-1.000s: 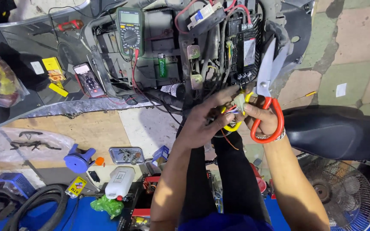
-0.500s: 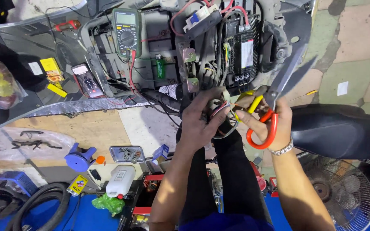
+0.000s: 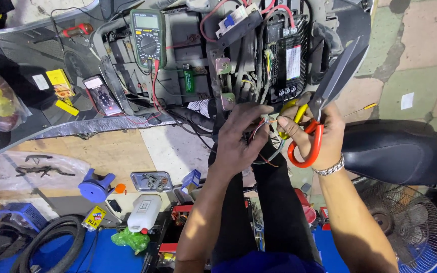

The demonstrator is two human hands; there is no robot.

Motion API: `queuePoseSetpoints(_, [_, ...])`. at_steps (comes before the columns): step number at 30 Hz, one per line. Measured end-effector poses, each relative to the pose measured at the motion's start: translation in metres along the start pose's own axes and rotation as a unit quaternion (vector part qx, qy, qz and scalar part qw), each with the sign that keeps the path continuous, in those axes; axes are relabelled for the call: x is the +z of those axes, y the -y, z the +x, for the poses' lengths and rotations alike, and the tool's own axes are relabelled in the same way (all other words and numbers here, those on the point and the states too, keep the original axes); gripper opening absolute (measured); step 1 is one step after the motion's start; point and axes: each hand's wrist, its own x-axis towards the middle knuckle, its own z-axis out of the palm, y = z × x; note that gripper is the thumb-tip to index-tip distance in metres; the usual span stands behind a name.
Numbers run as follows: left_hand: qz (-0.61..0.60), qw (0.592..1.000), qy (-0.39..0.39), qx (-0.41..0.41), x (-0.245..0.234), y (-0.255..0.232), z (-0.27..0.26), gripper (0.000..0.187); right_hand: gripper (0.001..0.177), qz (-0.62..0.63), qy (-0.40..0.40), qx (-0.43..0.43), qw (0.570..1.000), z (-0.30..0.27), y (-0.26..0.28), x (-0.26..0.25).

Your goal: Repairing and connecting electrical wires on a motorcycle using a multimeter and wire cutters.

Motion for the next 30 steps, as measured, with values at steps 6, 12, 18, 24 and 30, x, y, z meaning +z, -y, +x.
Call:
queuePoseSetpoints(6, [-0.030,0.999,-0.017,-0.035,0.004,0.015,-0.007,0.036,0.044,-0.007,-0.014,-0.008,1.000,-0.003,0.002,0.006])
queuePoseSetpoints(12, [-0.057,0.996,0.002,-0.068,0.005,0.020,-0.011,0.031,0.045,-0.030,-0.006,-0.022,0.999,-0.010,-0.024,-0.011])
queuePoseSetpoints(18, [-0.108,0.989,-0.024,-0.093,0.010,0.034,-0.022,0.035,0.047,-0.051,-0.029,-0.027,0.998,-0.010,-0.013,0.000])
queuePoseSetpoints(24, [-0.135,0.985,-0.027,-0.106,0.015,0.040,-0.021,0.033,0.045,-0.051,-0.031,-0.025,0.998,-0.012,-0.019,-0.003])
queuePoseSetpoints(30, [-0.185,0.975,-0.048,-0.111,0.027,0.065,-0.039,0.052,0.041,-0.021,-0.012,-0.030,0.999,-0.006,-0.007,0.001])
